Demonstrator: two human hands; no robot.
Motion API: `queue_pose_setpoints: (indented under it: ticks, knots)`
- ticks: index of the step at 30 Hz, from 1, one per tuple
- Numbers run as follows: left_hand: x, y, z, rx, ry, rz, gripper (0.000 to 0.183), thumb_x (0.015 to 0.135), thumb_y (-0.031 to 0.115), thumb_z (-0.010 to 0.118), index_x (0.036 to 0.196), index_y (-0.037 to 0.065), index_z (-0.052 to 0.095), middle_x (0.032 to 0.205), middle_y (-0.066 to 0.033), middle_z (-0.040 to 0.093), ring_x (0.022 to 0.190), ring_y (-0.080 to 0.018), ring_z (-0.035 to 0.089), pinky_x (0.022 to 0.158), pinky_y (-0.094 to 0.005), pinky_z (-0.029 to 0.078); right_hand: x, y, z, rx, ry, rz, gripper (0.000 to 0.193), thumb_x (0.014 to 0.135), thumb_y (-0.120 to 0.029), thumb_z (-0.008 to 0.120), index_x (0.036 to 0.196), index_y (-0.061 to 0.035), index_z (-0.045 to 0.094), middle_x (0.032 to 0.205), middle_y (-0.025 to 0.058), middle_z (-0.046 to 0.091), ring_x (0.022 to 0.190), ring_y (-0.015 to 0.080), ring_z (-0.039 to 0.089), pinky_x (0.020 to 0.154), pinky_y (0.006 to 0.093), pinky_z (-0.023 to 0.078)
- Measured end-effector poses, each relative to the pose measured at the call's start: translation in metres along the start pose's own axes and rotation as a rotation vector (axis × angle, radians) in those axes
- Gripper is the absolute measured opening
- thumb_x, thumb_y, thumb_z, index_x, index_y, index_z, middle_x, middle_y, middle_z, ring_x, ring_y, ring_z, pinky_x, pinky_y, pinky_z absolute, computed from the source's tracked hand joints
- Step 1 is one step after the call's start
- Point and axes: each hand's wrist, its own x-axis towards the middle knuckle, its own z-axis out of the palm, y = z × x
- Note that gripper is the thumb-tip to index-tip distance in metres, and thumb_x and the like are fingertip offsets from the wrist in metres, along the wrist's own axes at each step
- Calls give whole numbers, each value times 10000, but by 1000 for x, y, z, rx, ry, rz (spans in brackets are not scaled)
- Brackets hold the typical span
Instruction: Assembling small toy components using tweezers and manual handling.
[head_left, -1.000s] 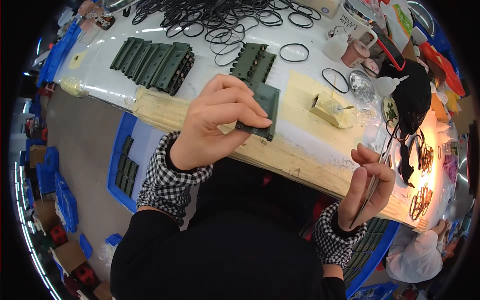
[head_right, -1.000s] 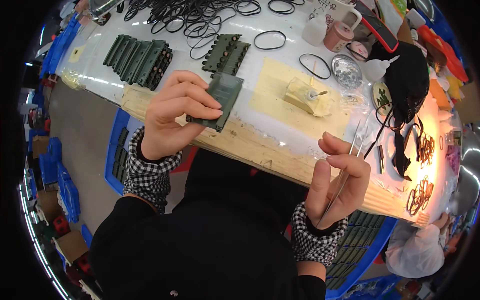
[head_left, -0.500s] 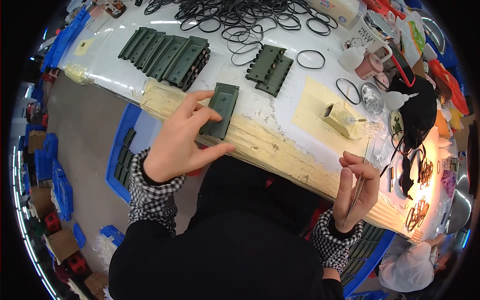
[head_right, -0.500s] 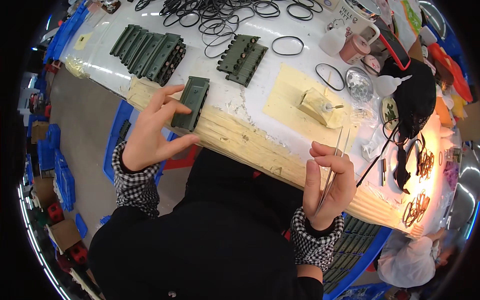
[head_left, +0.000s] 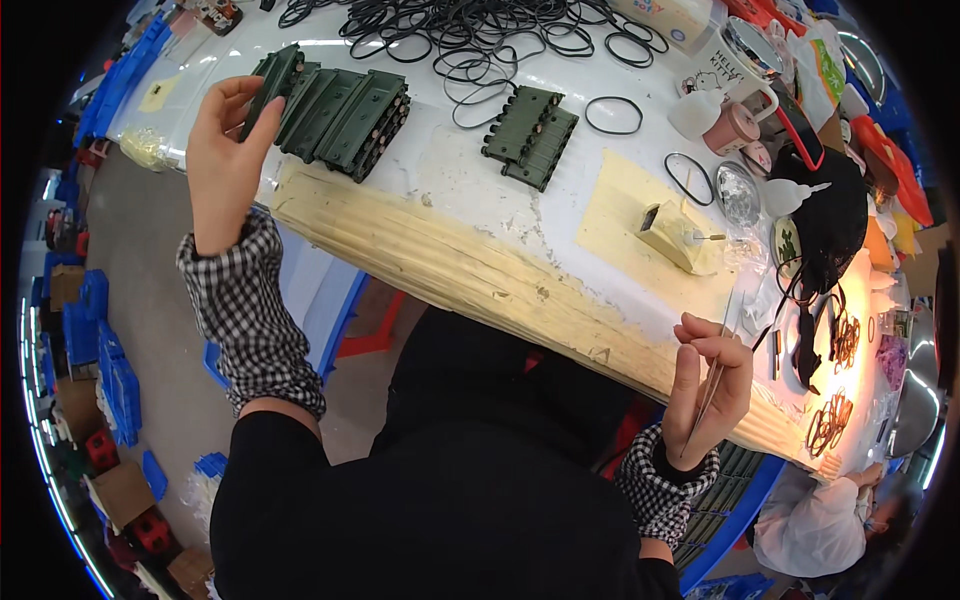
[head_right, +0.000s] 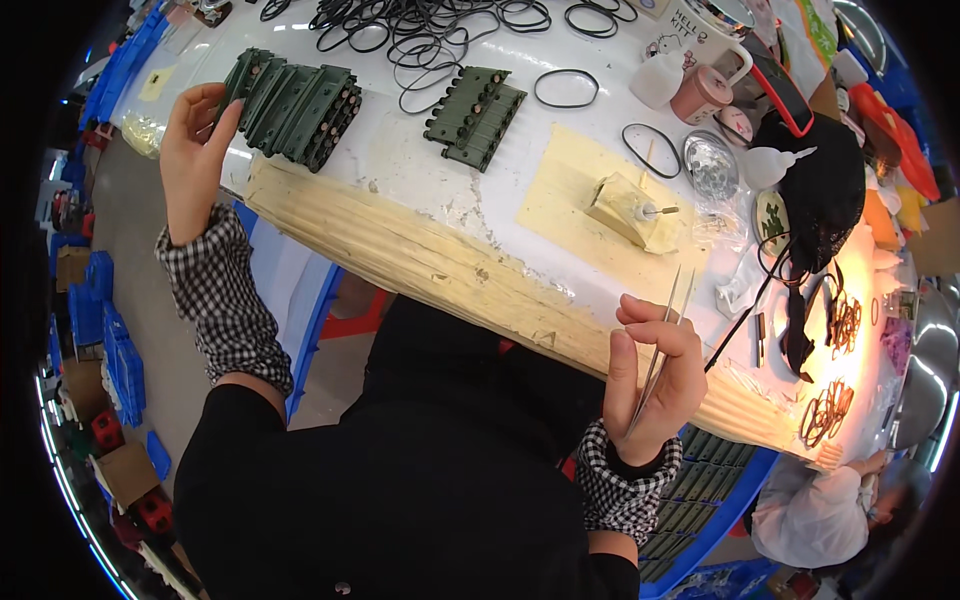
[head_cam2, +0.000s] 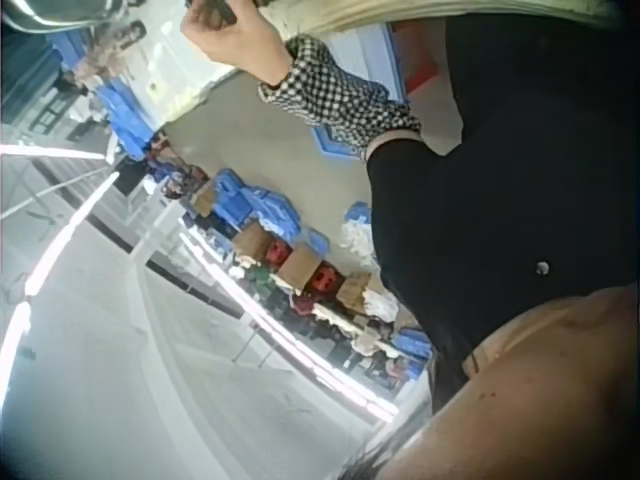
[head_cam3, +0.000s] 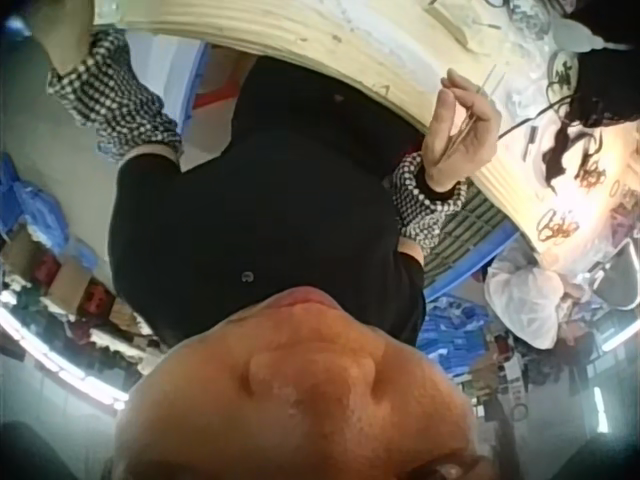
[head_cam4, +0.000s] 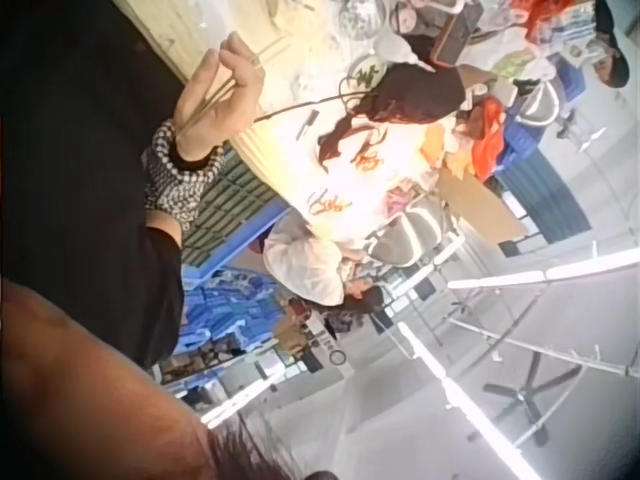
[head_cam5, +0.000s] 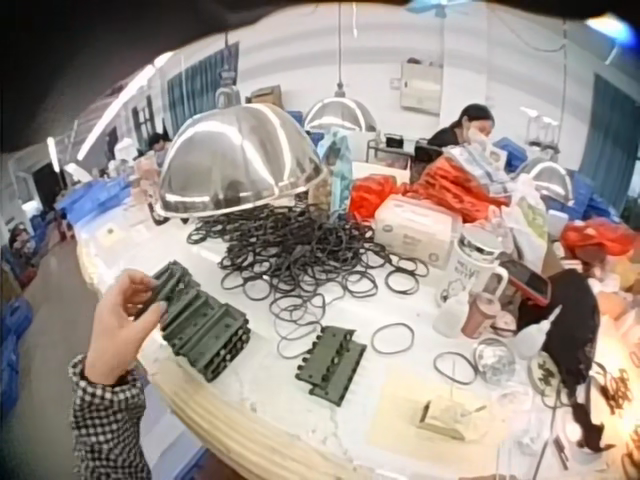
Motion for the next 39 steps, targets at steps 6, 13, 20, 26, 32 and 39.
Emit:
queue_pose_setpoints:
  ticks: [6,13,20,26,32,39]
  knots:
    - [24,-65,-4,-66,-148,-100,191,842,104,712,960,9,596,1030,-79,645,1014,-133,599,853,-264,461,3,-3,8,-9,-54,-34,121,828,47,638,912,4,562,971,194,660,863,245,651,816,334,506]
    - [16,-63,-3,-103,-182,-136,181,877,135,698,968,-9,638,1077,-111,644,971,-125,589,882,-269,455,6,0,8,-18,-71,-42,130,828,42,647,921,6,563,966,194,665,859,247,656,806,328,509]
    - [-23,31,49,-1,61,150,228,934,214,635,953,-12,651,931,-92,672,824,-142,612,764,-281,494,8,4,7,25,-46,-65,179,810,-17,697,935,7,571,987,191,670,868,254,658,804,336,515]
    - [-4,84,141,331,-362,398,434,907,332,654,721,-14,470,656,-106,511,573,-195,475,546,-323,399,9,4,-11,-116,-77,-247,655,941,-609,410,982,9,622,995,184,636,853,296,629,734,353,499]
    - [8,76,151,297,-551,259,382,857,266,711,713,4,473,610,-84,474,519,-180,460,515,-309,386,-2,28,-95,-512,119,-48,599,1024,-454,271,1138,10,633,1281,205,456,1202,323,460,1006,410,381]
    - [-6,69,131,-525,-231,48,287,958,120,595,1198,3,490,981,-54,624,862,-75,561,746,-202,438,-19,103,-259,-812,755,226,394,1032,-283,425,928,23,650,669,7,514,592,84,419,590,255,398]
